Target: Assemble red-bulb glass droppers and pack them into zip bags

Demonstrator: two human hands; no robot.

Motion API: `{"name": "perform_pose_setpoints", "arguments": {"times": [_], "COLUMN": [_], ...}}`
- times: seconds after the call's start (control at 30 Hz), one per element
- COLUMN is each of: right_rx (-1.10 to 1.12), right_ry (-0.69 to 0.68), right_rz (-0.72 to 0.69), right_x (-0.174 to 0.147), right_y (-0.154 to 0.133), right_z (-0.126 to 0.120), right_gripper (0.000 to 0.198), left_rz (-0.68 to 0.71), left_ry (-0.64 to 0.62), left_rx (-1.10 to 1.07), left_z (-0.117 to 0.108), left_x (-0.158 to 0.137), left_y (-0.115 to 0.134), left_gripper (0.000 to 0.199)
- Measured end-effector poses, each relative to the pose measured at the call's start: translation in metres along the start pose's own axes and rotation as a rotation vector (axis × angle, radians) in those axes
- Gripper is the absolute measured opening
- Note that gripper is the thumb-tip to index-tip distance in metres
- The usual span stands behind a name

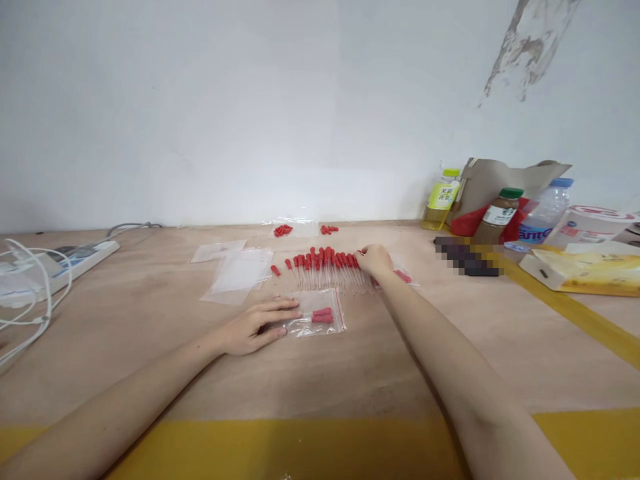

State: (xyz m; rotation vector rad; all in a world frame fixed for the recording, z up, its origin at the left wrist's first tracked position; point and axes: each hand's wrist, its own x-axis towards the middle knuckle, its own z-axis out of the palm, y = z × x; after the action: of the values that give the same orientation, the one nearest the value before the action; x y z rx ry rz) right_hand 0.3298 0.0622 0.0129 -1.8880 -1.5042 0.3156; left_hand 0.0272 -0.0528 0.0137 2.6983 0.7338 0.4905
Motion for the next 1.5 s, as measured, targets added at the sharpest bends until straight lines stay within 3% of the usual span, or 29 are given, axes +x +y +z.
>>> {"name": "perform_pose_setpoints", "arguments": {"times": [0.2,0.33,0.5,0.73,1.1,1.2,1.3,1.5], "right_rx": [0.147,0.284,0.706,0.898,1.25,1.21,0.983,0.616], "right_ry": [0.038,0.109,0.196,0.024,-0.203,-0.342,-0.443,-0.407], "right_rz": [0.005,-0.025,-0.177,0.041,0.347,0.336,0.168,-0.155], "right_x": [0.006,-0.003,-0.039,-0.08,-0.109,-0.119,-0.123,-0.121], "right_y": [-0.002,-0.01,-0.012,0.006,-0.004,-0.005,-0.005,-0.008], "right_z": [0.005,-0.015,-0.043,-0.03,-0.01,-0.008,-0.006,-0.001], "right_gripper": [0.021,0.025,0.027,0.034,0.017,0.018,0.019,0.023], "left_rz": [-0.012,-0.017,-0.018,-0.012,-0.037,-0.032,-0.021,-0.016], "left_ry": [-0.004,-0.015,-0.011,0.0,-0.018,0.006,0.019,0.015], "left_rx": [-0.005,0.009,0.006,0.002,0.038,0.026,0.019,0.013], "left_z": [0.001,0.001,0.001,0.001,-0.001,-0.001,-0.001,-0.002], "left_x": [-0.001,0.0,0.0,0.001,0.0,0.001,0.001,0.002], "left_y": [-0.001,-0.001,-0.001,-0.002,0.0,0.001,0.002,0.004], "left_gripper": [0.038,0.039,0.039,0.038,0.04,0.045,0.046,0.046]}}
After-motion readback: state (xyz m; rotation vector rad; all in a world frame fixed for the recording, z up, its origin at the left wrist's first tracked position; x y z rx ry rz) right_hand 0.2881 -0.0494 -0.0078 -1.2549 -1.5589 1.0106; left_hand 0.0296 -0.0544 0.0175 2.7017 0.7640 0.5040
